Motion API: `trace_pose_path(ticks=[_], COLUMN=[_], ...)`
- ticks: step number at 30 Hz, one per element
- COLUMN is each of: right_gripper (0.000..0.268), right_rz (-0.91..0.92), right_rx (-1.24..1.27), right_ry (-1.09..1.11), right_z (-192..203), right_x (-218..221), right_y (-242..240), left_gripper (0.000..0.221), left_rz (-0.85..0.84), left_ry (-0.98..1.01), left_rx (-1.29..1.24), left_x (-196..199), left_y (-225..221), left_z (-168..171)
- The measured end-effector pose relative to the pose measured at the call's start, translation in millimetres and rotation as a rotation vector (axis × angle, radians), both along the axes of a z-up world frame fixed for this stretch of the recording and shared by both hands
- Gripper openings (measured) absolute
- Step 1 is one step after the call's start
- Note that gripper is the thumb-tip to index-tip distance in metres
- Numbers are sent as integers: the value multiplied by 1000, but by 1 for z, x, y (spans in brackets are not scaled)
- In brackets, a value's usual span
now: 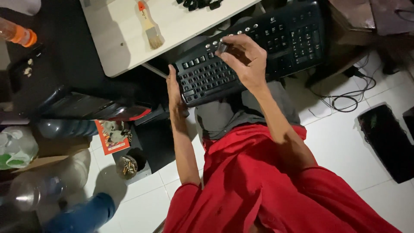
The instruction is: Cleaning individual mechanical keyboard switches with a brush and reassembling them into a keyboard plate.
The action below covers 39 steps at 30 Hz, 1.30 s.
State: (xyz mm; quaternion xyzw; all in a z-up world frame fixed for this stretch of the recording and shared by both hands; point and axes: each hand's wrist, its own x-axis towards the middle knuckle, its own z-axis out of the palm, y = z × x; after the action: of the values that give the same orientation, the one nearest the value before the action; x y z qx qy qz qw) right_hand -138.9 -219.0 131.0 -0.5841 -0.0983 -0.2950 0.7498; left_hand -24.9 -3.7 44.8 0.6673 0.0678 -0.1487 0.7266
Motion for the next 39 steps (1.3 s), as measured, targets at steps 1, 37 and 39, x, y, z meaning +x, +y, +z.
trace_pose_path(ticks=[1,37,39], right_gripper=[33,26,26], right_rz=[8,-24,-21], right_rx=[-25,-234,-231], right_ry=[-5,-277,-266], right_z=[4,31,29], right_x=[-2,-43,-42], right_y=[1,11,12], left_gripper=[75,95,93], left_rz=[27,-92,-92], left_ry=[17,-57,-85], left_rx=[7,67,70], left_x=[2,0,13], left_y=[0,-1,6], left_z=[-4,-9,-39])
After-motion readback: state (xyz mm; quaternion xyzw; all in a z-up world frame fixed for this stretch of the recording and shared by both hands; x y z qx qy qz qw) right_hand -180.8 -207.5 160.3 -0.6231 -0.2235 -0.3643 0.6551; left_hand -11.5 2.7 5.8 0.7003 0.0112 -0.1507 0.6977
